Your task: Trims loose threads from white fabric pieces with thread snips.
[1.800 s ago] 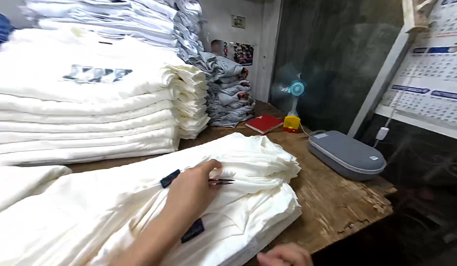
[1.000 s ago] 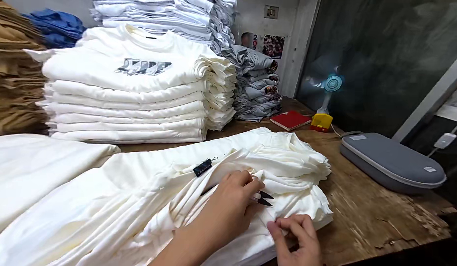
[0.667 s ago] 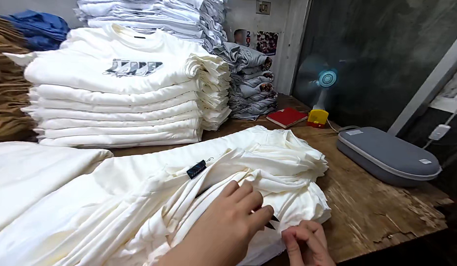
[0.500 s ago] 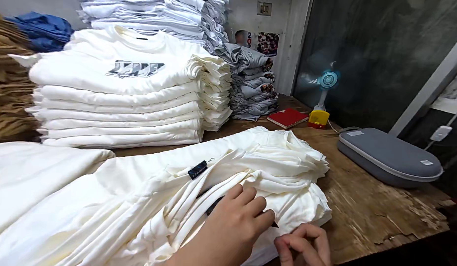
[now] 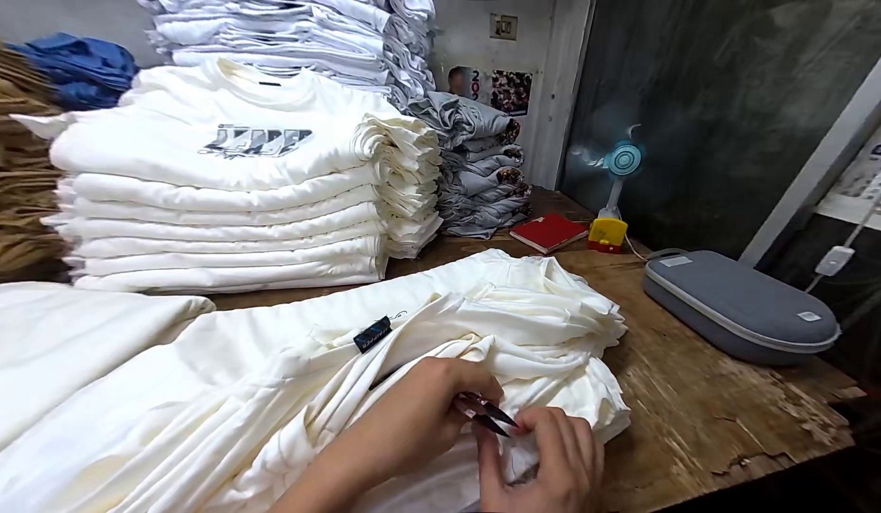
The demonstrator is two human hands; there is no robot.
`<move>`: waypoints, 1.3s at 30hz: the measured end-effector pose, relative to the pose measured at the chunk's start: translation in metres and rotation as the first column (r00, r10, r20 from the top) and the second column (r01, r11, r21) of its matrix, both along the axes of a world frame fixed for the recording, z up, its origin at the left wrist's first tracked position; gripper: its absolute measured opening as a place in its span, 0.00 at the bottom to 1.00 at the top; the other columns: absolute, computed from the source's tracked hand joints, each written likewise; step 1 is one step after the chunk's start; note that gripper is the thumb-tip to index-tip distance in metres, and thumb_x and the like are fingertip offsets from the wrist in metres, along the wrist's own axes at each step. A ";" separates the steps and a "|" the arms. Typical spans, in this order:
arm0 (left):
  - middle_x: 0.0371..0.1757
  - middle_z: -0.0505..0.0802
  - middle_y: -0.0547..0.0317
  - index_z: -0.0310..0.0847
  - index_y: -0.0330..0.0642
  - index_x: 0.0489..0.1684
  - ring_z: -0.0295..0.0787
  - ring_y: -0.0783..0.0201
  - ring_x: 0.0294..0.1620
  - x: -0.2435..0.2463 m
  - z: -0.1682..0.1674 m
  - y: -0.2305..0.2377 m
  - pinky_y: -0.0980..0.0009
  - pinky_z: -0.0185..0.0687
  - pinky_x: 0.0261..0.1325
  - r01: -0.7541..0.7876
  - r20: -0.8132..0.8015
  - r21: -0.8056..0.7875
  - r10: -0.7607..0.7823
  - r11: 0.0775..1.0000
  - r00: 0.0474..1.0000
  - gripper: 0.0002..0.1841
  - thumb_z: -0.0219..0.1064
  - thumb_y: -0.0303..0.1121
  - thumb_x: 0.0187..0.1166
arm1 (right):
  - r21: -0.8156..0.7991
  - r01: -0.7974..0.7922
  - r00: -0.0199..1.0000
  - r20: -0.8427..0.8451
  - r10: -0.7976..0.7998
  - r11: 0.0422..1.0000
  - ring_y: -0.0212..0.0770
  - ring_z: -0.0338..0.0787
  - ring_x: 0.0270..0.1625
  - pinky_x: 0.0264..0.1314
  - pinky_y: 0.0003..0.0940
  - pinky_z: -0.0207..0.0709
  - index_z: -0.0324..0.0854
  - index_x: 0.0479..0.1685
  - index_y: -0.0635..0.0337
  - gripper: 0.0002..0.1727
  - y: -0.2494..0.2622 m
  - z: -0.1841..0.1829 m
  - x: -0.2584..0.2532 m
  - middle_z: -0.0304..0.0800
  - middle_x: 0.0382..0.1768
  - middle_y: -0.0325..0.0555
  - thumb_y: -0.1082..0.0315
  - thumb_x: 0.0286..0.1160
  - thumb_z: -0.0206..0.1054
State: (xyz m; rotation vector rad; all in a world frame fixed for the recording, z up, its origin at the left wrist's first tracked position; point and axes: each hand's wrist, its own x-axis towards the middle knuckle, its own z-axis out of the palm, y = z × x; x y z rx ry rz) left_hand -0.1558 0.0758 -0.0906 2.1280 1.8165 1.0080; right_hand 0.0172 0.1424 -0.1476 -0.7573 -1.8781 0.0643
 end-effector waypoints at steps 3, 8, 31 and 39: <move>0.40 0.93 0.65 0.89 0.48 0.47 0.88 0.73 0.38 0.004 0.005 0.004 0.72 0.86 0.45 -0.003 0.056 -0.056 0.006 0.998 0.998 0.10 0.64 0.24 0.78 | -0.102 -0.137 0.989 -0.068 0.130 0.985 0.35 0.85 0.40 0.50 0.42 0.73 0.91 0.34 0.51 0.13 0.001 -0.001 -0.001 0.91 0.32 0.31 0.61 0.48 0.82; 0.42 0.91 0.61 0.84 0.45 0.54 0.87 0.69 0.40 0.011 0.003 0.016 0.68 0.84 0.48 -0.050 0.196 -0.186 0.087 0.981 0.977 0.08 0.62 0.33 0.86 | -0.176 -0.429 0.897 -0.199 0.395 0.886 0.30 0.86 0.44 0.64 0.46 0.71 0.87 0.56 0.57 0.26 0.017 -0.009 0.006 0.94 0.39 0.31 0.63 0.54 0.86; 0.28 0.91 0.56 0.90 0.43 0.32 0.89 0.62 0.31 0.079 -0.045 -0.035 0.68 0.84 0.35 -0.353 -0.111 0.498 0.461 0.793 0.880 0.09 0.69 0.35 0.79 | 0.041 -0.327 0.941 -0.075 0.330 0.944 0.35 0.80 0.50 0.68 0.43 0.61 0.89 0.57 0.43 0.21 0.025 -0.019 0.015 0.88 0.36 0.33 0.43 0.75 0.68; 0.44 0.91 0.61 0.89 0.53 0.56 0.86 0.61 0.45 0.044 -0.022 -0.045 0.58 0.80 0.49 -0.336 -0.063 0.423 0.397 0.841 0.916 0.21 0.82 0.48 0.66 | 0.225 -0.270 0.916 -0.238 0.322 0.936 0.28 0.77 0.51 0.68 0.36 0.59 0.93 0.37 0.33 0.02 0.021 -0.035 0.026 0.81 0.35 0.26 0.54 0.74 0.75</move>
